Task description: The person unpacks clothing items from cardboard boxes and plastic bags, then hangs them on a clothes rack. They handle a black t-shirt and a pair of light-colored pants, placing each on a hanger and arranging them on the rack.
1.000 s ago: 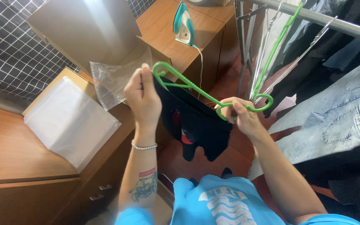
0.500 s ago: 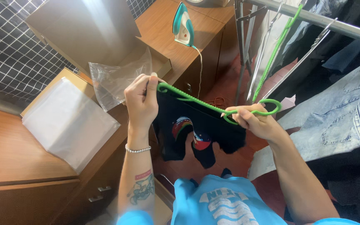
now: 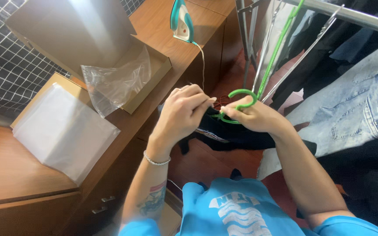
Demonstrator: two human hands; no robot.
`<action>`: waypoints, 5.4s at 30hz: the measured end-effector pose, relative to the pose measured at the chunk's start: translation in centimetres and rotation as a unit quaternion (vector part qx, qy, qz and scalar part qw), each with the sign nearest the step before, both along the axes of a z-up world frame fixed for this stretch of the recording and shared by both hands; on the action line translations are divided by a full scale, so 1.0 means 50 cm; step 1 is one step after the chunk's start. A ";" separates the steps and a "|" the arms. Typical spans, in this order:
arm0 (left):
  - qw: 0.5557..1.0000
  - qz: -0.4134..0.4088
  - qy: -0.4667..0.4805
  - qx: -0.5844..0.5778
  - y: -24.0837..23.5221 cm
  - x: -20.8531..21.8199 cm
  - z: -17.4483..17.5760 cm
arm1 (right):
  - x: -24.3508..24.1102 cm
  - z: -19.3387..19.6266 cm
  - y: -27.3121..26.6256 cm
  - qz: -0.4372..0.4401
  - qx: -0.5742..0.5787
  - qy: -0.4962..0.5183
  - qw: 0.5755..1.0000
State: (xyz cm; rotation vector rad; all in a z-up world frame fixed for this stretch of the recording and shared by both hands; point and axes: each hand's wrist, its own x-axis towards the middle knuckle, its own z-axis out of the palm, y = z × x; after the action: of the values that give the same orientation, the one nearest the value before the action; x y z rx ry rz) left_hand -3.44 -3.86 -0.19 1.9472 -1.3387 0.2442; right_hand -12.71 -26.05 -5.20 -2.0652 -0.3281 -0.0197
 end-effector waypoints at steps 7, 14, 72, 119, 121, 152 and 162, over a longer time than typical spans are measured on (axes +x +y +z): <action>0.981 0.019 0.105 0.160 0.012 -0.006 0.016 | -0.019 0.060 -0.028 -0.071 -0.049 -0.023 0.996; 0.963 -0.010 0.196 0.187 0.042 0.027 -0.037 | -0.031 0.061 -0.054 -0.065 0.007 -0.041 0.997; 0.992 -0.006 0.041 0.115 0.080 0.061 -0.002 | -0.154 -0.020 -0.171 -0.210 -0.221 -0.124 0.944; 0.934 -0.299 0.198 0.007 -0.224 -0.135 -0.088 | -0.642 0.057 0.068 -0.462 0.278 0.092 0.837; 0.933 -0.305 0.190 -0.007 -0.250 -0.147 -0.092 | -0.610 0.060 0.073 -0.488 0.282 0.078 0.823; 0.991 -0.116 0.029 -0.060 -0.426 -0.111 -0.171 | -0.224 -0.149 -0.302 -0.642 -0.246 0.034 0.726; 0.995 -0.034 0.063 -0.075 -0.262 -0.100 -0.135 | -0.210 0.034 -0.137 -0.510 -0.201 -0.142 0.824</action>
State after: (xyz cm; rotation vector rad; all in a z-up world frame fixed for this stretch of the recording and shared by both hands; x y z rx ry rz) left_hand -8.43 -16.94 -6.95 1.7589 -1.2656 0.1798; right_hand -23.22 -32.90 -3.52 -2.4169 0.6955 -0.9885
